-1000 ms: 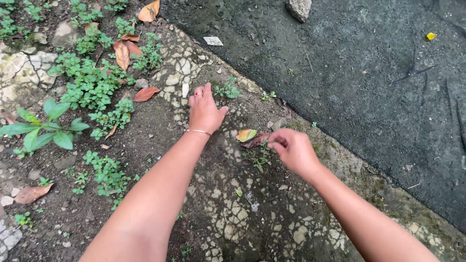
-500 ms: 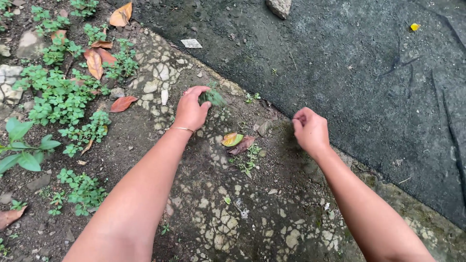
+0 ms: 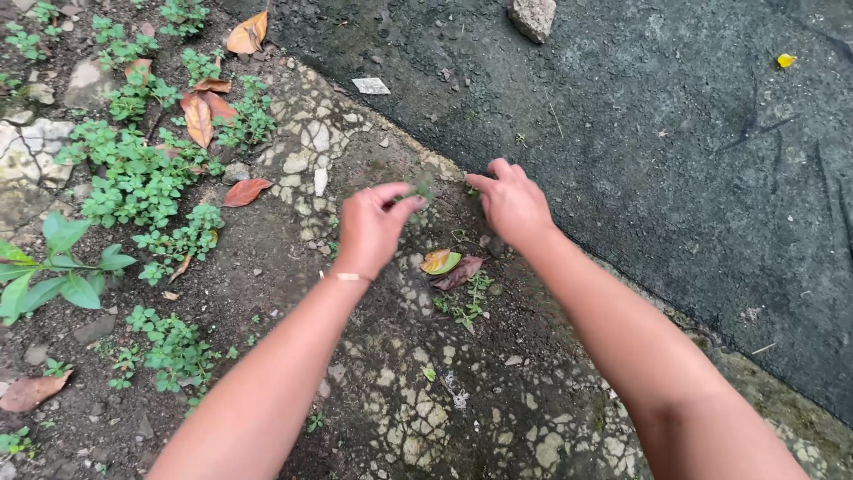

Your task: The person is pulling out weeds from the ground in a garden.

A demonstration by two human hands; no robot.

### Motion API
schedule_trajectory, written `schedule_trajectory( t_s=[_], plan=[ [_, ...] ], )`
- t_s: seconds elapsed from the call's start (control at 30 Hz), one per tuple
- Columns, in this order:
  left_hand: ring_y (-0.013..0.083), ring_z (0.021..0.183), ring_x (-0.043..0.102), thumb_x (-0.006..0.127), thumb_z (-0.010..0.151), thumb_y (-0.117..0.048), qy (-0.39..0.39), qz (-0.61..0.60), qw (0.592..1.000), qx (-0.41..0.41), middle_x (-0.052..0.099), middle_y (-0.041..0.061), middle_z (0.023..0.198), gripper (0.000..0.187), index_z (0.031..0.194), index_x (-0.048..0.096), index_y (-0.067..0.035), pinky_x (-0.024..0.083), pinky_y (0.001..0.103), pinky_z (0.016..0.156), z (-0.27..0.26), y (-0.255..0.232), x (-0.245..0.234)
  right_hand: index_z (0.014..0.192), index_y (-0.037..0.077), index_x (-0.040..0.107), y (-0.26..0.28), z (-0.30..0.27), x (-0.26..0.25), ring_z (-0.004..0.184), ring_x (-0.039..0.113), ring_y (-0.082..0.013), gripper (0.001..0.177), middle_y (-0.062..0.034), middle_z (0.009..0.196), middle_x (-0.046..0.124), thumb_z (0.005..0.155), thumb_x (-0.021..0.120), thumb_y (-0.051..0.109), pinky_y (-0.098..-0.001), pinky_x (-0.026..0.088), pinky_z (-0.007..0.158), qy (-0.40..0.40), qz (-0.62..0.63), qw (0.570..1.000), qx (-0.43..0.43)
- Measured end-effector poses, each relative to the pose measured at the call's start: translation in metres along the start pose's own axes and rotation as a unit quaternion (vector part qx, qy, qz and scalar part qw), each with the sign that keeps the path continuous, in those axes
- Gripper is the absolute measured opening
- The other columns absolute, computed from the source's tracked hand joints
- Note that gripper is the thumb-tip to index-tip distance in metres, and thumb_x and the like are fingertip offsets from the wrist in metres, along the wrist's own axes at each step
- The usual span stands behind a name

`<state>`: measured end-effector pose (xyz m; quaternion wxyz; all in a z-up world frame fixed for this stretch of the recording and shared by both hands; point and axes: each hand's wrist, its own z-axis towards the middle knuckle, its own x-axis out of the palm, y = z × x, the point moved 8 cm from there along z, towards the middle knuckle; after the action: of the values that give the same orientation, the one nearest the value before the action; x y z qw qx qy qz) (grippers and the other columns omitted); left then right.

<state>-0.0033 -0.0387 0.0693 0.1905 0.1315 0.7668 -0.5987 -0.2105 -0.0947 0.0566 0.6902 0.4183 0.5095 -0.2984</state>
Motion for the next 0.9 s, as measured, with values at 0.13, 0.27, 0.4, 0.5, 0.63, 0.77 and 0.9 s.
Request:
schedule_trajectory(
  t_s=[0.13,0.27,0.4,0.5,0.63,0.77,0.9],
  plan=[
    [0.0098,0.080,0.072,0.078,0.088,-0.014,0.013,-0.158,0.983,0.087,0.081,0.002,0.092,0.012,0.100,0.081,-0.013,0.057,0.027,0.074,-0.046,-0.007,0.022,0.111,0.018,0.080,-0.035,0.009,0.032,0.102,0.062,-0.0324,0.033,-0.0105,0.110,0.065,0.084,0.064,0.005,-0.0439,0.054,0.088,0.066,-0.062,0.996,-0.009],
    [0.0231,0.108,0.067,0.078,0.081,-0.012,0.146,-0.048,0.968,0.198,0.075,0.010,0.119,0.034,0.115,0.076,-0.011,0.050,0.042,0.096,-0.079,-0.013,0.039,0.099,0.011,0.079,-0.035,0.006,0.031,0.100,0.065,-0.0301,0.016,-0.0084,0.096,0.069,0.092,0.064,0.009,-0.0424,0.055,0.092,0.069,-0.052,0.996,-0.038],
    [0.0209,0.126,0.061,0.075,0.087,-0.020,0.185,-0.021,0.978,0.093,0.067,0.004,0.138,0.035,0.121,0.071,-0.019,0.052,0.038,0.102,-0.079,0.009,0.006,0.100,0.011,0.077,-0.001,-0.008,0.001,0.094,0.075,-0.0253,0.018,-0.0069,0.099,0.076,0.085,0.068,0.009,-0.0389,0.059,0.088,0.222,0.156,0.959,0.075],
    [0.0191,0.113,0.069,0.073,0.088,-0.024,0.101,0.002,0.995,0.022,0.071,0.005,0.125,0.032,0.120,0.073,-0.021,0.058,0.035,0.096,-0.076,0.049,-0.043,0.106,0.015,0.077,0.015,-0.016,0.004,0.102,0.075,-0.0259,0.028,-0.0076,0.105,0.079,0.078,0.079,0.015,-0.0379,0.057,0.094,0.353,0.206,0.912,0.041],
    [0.0191,0.106,0.071,0.073,0.088,-0.019,0.013,0.044,0.998,0.035,0.072,0.006,0.119,0.028,0.116,0.074,-0.017,0.059,0.034,0.088,-0.093,0.071,-0.121,0.118,0.007,0.075,-0.062,0.032,0.001,0.112,0.063,-0.0407,0.037,-0.0216,0.123,0.068,0.081,0.074,0.008,-0.0483,0.052,0.097,-0.026,0.006,1.000,-0.010],
    [0.0222,0.106,0.067,0.073,0.091,-0.013,-0.147,0.134,0.979,0.046,0.071,0.007,0.124,0.027,0.118,0.072,-0.011,0.056,0.035,0.088,-0.148,0.107,-0.205,0.115,0.009,0.077,-0.086,0.033,0.028,0.106,0.066,-0.0395,0.028,-0.0193,0.117,0.071,0.089,0.068,0.006,-0.0474,0.053,0.094,-0.060,-0.019,0.998,0.002],
    [0.0256,0.118,0.062,0.089,0.077,-0.031,-0.270,0.126,0.955,-0.015,0.064,0.011,0.130,0.071,0.137,0.058,-0.009,0.051,0.040,0.094,-0.208,0.150,-0.261,0.104,0.006,0.078,-0.056,0.020,0.030,0.097,0.071,-0.0361,0.013,-0.0166,0.106,0.074,0.099,0.067,0.009,-0.0439,0.057,0.089,-0.034,0.025,0.999,-0.002]
  ],
)
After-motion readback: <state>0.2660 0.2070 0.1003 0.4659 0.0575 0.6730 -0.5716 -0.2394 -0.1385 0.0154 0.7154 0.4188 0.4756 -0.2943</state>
